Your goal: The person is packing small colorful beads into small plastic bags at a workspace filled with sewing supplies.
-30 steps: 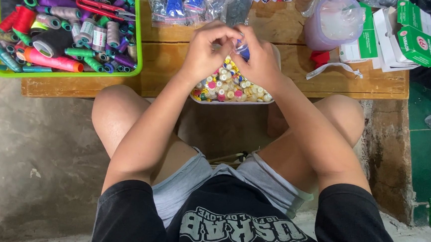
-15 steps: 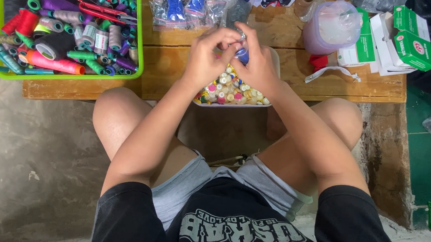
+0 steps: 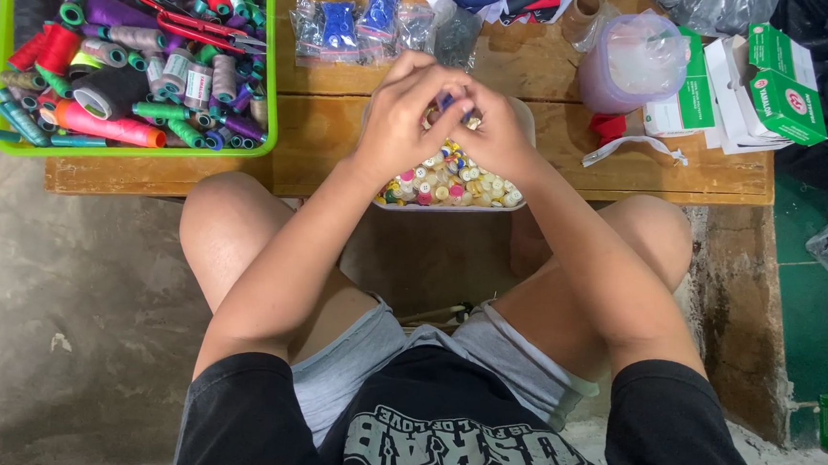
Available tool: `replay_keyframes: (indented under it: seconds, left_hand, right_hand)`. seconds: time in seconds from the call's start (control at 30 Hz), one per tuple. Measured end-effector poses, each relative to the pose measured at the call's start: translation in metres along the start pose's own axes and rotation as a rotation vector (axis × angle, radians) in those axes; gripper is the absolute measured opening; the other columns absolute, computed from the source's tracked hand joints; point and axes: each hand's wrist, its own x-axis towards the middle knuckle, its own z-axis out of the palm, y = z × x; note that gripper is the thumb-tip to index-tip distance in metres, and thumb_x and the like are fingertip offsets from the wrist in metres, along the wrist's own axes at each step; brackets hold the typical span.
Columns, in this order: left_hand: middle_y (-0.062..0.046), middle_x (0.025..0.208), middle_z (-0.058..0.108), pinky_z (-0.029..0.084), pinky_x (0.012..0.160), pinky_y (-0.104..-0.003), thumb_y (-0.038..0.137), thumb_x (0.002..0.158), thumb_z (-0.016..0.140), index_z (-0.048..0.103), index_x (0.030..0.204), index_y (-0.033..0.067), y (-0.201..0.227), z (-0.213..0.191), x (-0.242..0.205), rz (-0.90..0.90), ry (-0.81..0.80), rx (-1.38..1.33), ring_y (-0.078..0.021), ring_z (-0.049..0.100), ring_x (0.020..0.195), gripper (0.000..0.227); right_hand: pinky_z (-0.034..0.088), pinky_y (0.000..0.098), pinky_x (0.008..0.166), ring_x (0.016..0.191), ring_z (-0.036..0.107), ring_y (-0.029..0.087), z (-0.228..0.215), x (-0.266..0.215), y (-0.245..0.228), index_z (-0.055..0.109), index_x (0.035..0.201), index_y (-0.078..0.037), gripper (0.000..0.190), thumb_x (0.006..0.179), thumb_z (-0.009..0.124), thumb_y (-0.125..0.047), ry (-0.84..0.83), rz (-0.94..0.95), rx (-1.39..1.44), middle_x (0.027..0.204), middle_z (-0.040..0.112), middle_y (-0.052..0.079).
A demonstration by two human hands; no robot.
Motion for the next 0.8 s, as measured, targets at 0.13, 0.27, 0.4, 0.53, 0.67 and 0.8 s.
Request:
replay_keyframes:
  seconds: [0.13,0.27,0.4,0.53,0.67,0.8]
  left_hand:
    - [-0.007,0.081,0.059,0.049,0.069,-0.038,0.011,0.097,0.075,0.067,0.101,0.0023,-0.002,-0.002,-0.002,0.008,-0.025,0.034,-0.0243,0.055,0.088,0.013]
    - [-0.008,0.094,0.059,0.059,0.077,-0.040,0.009,0.100,0.075,0.065,0.124,0.0028,-0.004,0.000,-0.007,0.002,-0.020,-0.044,-0.0234,0.065,0.091,0.027]
    - [-0.010,0.108,0.066,0.067,0.086,-0.039,0.019,0.102,0.071,0.061,0.124,0.0039,-0.004,0.008,-0.005,0.034,0.050,-0.095,-0.0240,0.068,0.099,0.028]
    - [-0.011,0.134,0.062,0.058,0.099,-0.035,0.023,0.102,0.071,0.059,0.129,0.0092,0.004,-0.009,0.003,-0.183,0.166,-0.187,-0.0220,0.066,0.113,0.032]
    - [-0.011,0.158,0.049,0.049,0.113,-0.043,0.046,0.105,0.068,0.033,0.159,0.0164,0.007,-0.010,-0.002,-0.315,-0.189,-0.386,-0.0277,0.053,0.143,0.071]
    - [-0.016,0.147,0.058,0.045,0.118,-0.042,0.030,0.107,0.060,0.055,0.143,0.0033,0.026,-0.001,0.000,-0.487,-0.204,-0.613,-0.0290,0.054,0.141,0.045]
  right_hand:
    - [0.050,0.0310,0.082,0.094,0.062,0.016,-0.001,-0.002,0.006,0.058,0.115,-0.007,0.018,0.099,0.063,-0.002,-0.007,-0.026,0.011,0.102,0.062,0.004]
    - [0.047,0.0335,0.076,0.086,0.060,0.016,-0.011,-0.002,-0.009,0.057,0.107,-0.009,0.007,0.100,0.058,-0.010,-0.099,0.094,-0.118,0.093,0.062,0.002]
    - [0.043,0.0333,0.081,0.091,0.055,0.018,-0.031,0.000,-0.040,0.052,0.128,-0.009,0.022,0.106,0.055,-0.012,-0.133,0.062,-0.099,0.107,0.059,0.005]
    - [0.045,0.0331,0.076,0.086,0.055,0.018,-0.055,0.003,-0.075,0.041,0.122,-0.013,0.031,0.099,0.062,-0.009,-0.116,0.230,-0.081,0.106,0.054,0.007]
    - [0.045,0.0402,0.104,0.116,0.055,0.023,-0.063,0.003,-0.087,0.021,0.151,-0.009,0.060,0.101,0.054,-0.014,-0.210,0.072,0.126,0.133,0.037,0.012]
    - [0.041,0.0255,0.062,0.071,0.049,0.009,-0.060,-0.004,-0.102,-0.006,0.168,-0.021,0.101,0.095,0.057,0.008,-0.255,0.317,0.223,0.098,0.060,0.006]
